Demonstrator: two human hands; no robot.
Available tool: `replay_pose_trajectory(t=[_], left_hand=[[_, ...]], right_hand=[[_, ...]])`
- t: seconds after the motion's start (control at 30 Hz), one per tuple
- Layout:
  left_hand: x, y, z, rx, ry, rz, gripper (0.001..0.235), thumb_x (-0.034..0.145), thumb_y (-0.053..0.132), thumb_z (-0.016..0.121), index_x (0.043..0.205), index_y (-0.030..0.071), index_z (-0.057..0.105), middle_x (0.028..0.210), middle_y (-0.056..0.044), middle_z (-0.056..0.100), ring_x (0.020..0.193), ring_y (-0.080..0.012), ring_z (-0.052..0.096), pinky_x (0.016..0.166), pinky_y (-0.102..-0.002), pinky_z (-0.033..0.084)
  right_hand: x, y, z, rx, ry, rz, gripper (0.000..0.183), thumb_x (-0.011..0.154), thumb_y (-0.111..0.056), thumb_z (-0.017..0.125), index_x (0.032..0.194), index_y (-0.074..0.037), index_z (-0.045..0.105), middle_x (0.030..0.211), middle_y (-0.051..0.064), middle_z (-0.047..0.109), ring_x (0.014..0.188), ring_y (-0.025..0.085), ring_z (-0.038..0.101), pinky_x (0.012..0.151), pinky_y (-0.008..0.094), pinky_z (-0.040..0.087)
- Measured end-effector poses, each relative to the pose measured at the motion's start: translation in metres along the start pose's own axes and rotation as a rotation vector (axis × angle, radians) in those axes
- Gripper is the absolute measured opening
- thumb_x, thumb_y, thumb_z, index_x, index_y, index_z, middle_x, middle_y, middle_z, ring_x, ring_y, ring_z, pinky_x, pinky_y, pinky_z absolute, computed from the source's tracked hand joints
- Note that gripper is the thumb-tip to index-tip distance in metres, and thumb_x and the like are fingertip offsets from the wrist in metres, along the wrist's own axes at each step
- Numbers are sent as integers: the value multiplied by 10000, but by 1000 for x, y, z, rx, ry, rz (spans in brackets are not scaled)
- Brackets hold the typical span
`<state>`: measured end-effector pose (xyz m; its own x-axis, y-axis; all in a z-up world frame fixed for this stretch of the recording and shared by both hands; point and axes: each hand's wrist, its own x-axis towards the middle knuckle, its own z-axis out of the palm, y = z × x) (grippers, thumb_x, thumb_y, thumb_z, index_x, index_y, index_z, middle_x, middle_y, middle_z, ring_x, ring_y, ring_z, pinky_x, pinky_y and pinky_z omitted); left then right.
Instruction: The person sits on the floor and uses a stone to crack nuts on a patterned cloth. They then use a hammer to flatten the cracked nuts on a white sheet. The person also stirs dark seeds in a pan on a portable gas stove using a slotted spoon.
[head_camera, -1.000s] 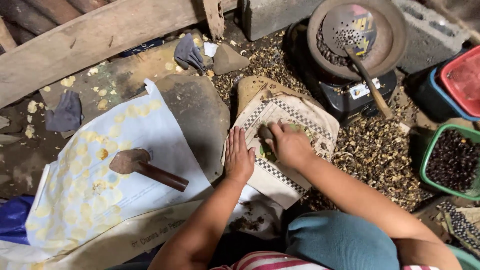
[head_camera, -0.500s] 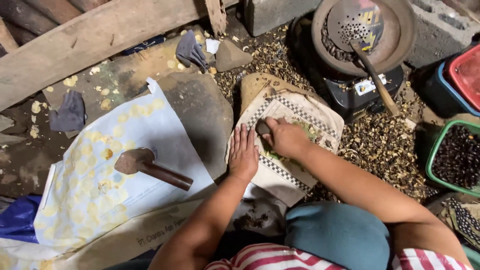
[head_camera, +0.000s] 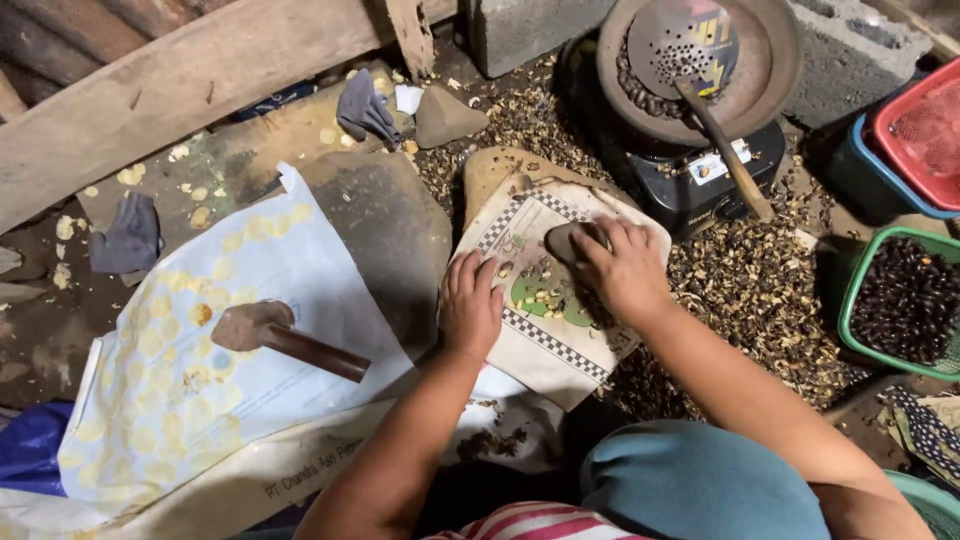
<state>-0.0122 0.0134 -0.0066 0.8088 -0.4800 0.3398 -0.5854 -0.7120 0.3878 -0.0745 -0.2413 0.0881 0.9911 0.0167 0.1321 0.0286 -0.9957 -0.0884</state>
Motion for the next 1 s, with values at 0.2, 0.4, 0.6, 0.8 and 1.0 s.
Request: replay_pose_trajectory(t=[0.2, 0.4, 0.6, 0.8, 1.0], left_hand=[[11, -10, 32, -79, -11, -59, 299, 791, 337, 806, 1036, 317, 635, 949, 91, 555, 917, -173, 600, 841, -359, 490], [11, -6, 19, -112, 34, -39, 78, 967, 242, 630, 1036, 267, 655, 917, 18, 559, 871, -234, 631, 816, -365, 515], [12, 7, -26, -353, -309, -584, 86, 1026, 317, 536, 1026, 347, 617, 934, 42, 746, 987, -257, 726, 894, -433, 551], [-18, -7, -10, -500, -298, -512, 76, 1014, 260, 596, 951, 218, 593, 680, 53, 735, 756, -213, 750, 723, -369, 562], [-32, -8, -7, -616, -308, -598, 146, 965, 261, 689, 886, 141, 668, 556, -7, 664, 590, -191, 684, 604, -331, 540]], right_hand=[[-51, -21, 84, 368, -154, -161, 204, 883, -365, 656, 893, -190, 551, 814, 62, 569, 740, 311, 679, 691, 441, 570], [-41, -19, 65, 477, -336, 40, 174, 891, -283, 618, 910, -114, 579, 760, 158, 678, 749, 408, 733, 656, 529, 572], [-4, -43, 56, 444, -214, -98, 123, 909, -257, 555, 912, -136, 573, 835, 106, 629, 746, 378, 727, 679, 492, 590], [-1, -25, 72, 574, -362, 86, 165, 873, -238, 669, 891, -75, 689, 804, 175, 697, 824, 419, 736, 701, 518, 595], [-8, 4, 68, 594, -402, 189, 142, 831, -233, 719, 938, -143, 745, 948, 205, 740, 928, 440, 733, 798, 513, 587]])
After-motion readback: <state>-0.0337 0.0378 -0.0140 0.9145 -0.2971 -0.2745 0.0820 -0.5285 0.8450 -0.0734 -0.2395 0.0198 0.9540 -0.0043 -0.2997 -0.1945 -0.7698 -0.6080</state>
